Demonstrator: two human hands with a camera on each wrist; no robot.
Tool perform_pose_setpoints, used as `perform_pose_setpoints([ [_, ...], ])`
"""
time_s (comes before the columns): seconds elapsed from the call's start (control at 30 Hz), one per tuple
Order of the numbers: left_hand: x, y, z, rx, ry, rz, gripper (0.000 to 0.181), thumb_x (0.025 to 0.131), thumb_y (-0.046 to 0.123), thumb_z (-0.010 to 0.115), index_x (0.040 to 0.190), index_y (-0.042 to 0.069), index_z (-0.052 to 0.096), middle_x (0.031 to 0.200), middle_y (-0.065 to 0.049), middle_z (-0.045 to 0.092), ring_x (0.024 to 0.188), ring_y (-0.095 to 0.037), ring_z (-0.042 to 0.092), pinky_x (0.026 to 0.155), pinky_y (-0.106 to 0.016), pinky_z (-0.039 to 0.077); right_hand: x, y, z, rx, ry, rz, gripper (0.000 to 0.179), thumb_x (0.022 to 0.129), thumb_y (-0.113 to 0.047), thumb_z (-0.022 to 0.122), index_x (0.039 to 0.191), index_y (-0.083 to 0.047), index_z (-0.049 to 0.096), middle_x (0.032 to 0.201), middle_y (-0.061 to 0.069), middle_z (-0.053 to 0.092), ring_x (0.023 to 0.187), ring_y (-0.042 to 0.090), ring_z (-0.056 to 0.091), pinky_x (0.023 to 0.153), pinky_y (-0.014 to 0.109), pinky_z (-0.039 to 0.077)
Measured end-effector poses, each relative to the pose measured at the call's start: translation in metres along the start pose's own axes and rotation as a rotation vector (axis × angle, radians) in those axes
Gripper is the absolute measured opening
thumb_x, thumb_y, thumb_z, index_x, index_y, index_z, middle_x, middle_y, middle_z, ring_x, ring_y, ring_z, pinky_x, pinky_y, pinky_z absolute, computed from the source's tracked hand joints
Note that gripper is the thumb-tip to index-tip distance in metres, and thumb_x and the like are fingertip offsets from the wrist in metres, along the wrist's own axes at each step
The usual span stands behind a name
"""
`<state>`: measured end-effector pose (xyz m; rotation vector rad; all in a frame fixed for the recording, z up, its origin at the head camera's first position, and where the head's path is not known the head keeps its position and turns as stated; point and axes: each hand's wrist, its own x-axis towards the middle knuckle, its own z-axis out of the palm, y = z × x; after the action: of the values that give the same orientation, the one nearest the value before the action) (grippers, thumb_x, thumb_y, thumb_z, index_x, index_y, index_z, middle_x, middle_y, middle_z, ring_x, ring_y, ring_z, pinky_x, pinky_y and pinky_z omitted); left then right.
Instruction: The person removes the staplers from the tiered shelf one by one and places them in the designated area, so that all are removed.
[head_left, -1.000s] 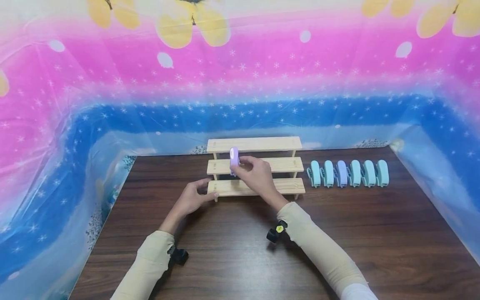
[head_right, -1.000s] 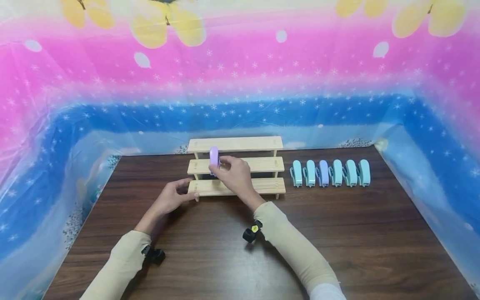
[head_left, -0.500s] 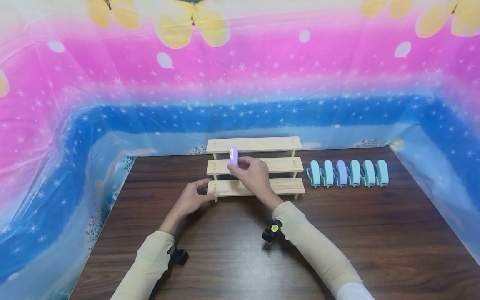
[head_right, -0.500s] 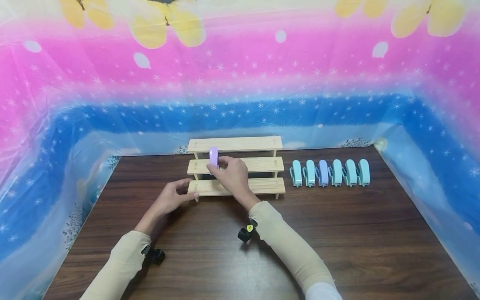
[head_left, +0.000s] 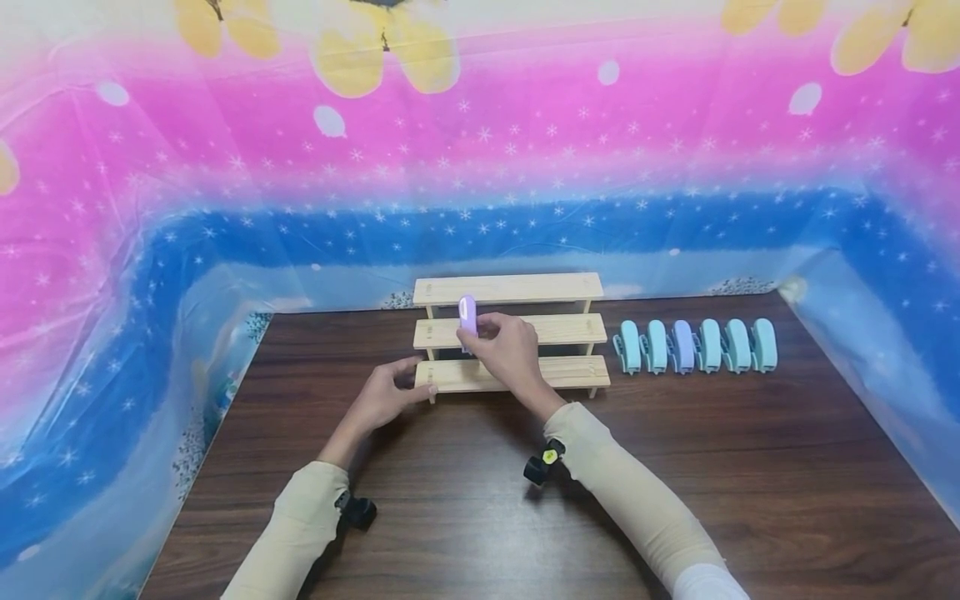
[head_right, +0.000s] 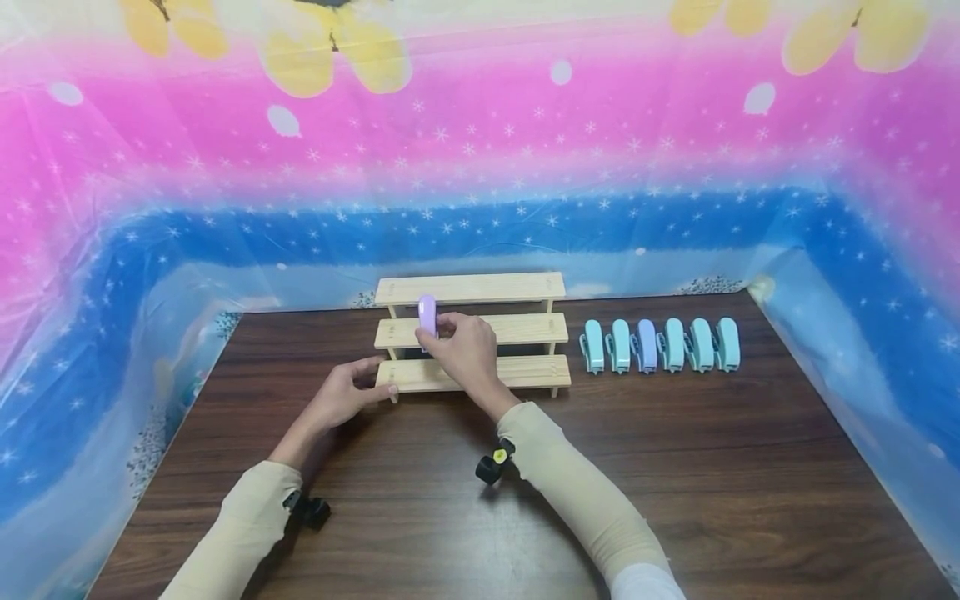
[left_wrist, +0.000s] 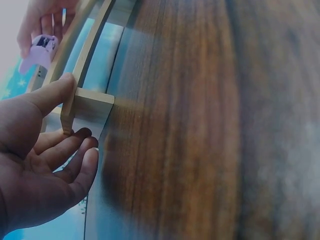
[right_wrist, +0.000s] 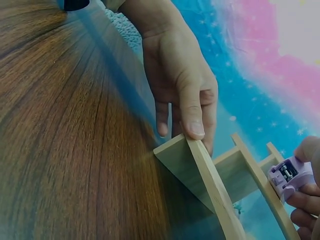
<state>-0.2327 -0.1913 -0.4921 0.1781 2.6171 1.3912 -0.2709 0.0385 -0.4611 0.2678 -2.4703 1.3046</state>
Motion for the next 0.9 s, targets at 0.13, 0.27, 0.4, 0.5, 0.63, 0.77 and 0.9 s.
perform_pose_setpoints([
  [0.13, 0.0, 0.001, 0.0, 0.002, 0.002, -0.005, 0.074, 0.093, 0.035, 0.077, 0.152, 0.002, 0.047, 0.144, -0.02, 0.057, 0.129, -0.035, 0.057, 0.103, -0.052, 0.048, -0.001, 0.001, -0.003, 0.007, 0.006, 0.01, 0.041, 0.083, -0.042, 0.082, 0.104, -0.008, 0.08, 0.093, 0.004, 0.079, 0.079, 0.014, 0.072, 0.07, 0.033, 0.055],
  [0.27, 0.001, 0.002, 0.001, 0.016, 0.005, -0.015, 0.074, 0.093, 0.036, 0.077, 0.151, 0.003, 0.048, 0.145, -0.02, 0.057, 0.129, -0.035, 0.057, 0.103, -0.052, 0.048, -0.003, 0.0, -0.008, 0.037, 0.001, 0.024, 0.04, 0.082, -0.042, 0.082, 0.104, -0.009, 0.08, 0.095, 0.003, 0.079, 0.08, 0.011, 0.074, 0.069, 0.03, 0.057],
  [0.4, 0.001, 0.002, 0.001, 0.023, 0.008, -0.018, 0.073, 0.092, 0.036, 0.078, 0.151, 0.003, 0.048, 0.146, -0.02, 0.056, 0.13, -0.035, 0.056, 0.104, -0.053, 0.047, -0.006, -0.002, -0.015, 0.053, -0.006, 0.015, 0.04, 0.082, -0.042, 0.082, 0.104, -0.009, 0.08, 0.094, 0.004, 0.079, 0.078, 0.01, 0.074, 0.066, 0.029, 0.057],
  [0.5, 0.002, 0.001, 0.001, 0.017, 0.009, -0.014, 0.074, 0.092, 0.036, 0.078, 0.151, 0.003, 0.048, 0.144, -0.02, 0.057, 0.129, -0.035, 0.057, 0.103, -0.052, 0.048, -0.009, -0.002, -0.022, 0.045, -0.008, 0.001, 0.039, 0.082, -0.041, 0.082, 0.104, -0.009, 0.08, 0.094, 0.005, 0.079, 0.077, 0.01, 0.074, 0.064, 0.03, 0.056],
  [0.63, 0.002, 0.0, 0.001, 0.009, 0.005, -0.011, 0.073, 0.093, 0.035, 0.077, 0.151, 0.003, 0.048, 0.142, -0.021, 0.059, 0.128, -0.035, 0.058, 0.102, -0.051, 0.049, -0.011, -0.002, -0.03, 0.027, -0.013, -0.013, 0.037, 0.083, -0.04, 0.082, 0.103, -0.009, 0.08, 0.096, 0.005, 0.079, 0.077, 0.01, 0.073, 0.063, 0.028, 0.056],
  [0.77, 0.001, 0.0, 0.001, 0.009, 0.001, -0.015, 0.073, 0.093, 0.035, 0.077, 0.152, 0.003, 0.047, 0.146, -0.021, 0.056, 0.132, -0.036, 0.055, 0.103, -0.053, 0.048, -0.012, 0.0, -0.038, 0.02, -0.003, -0.024, 0.036, 0.083, -0.039, 0.082, 0.103, -0.009, 0.08, 0.096, 0.005, 0.079, 0.075, 0.009, 0.072, 0.062, 0.029, 0.055],
  [0.9, 0.002, 0.0, 0.001, 0.012, 0.002, -0.014, 0.074, 0.093, 0.036, 0.077, 0.152, 0.004, 0.047, 0.147, -0.021, 0.055, 0.135, -0.037, 0.052, 0.105, -0.054, 0.046, -0.013, 0.003, -0.045, 0.004, 0.01, -0.023, 0.036, 0.083, -0.041, 0.082, 0.103, -0.01, 0.08, 0.096, 0.004, 0.079, 0.073, 0.008, 0.07, 0.062, 0.03, 0.053],
])
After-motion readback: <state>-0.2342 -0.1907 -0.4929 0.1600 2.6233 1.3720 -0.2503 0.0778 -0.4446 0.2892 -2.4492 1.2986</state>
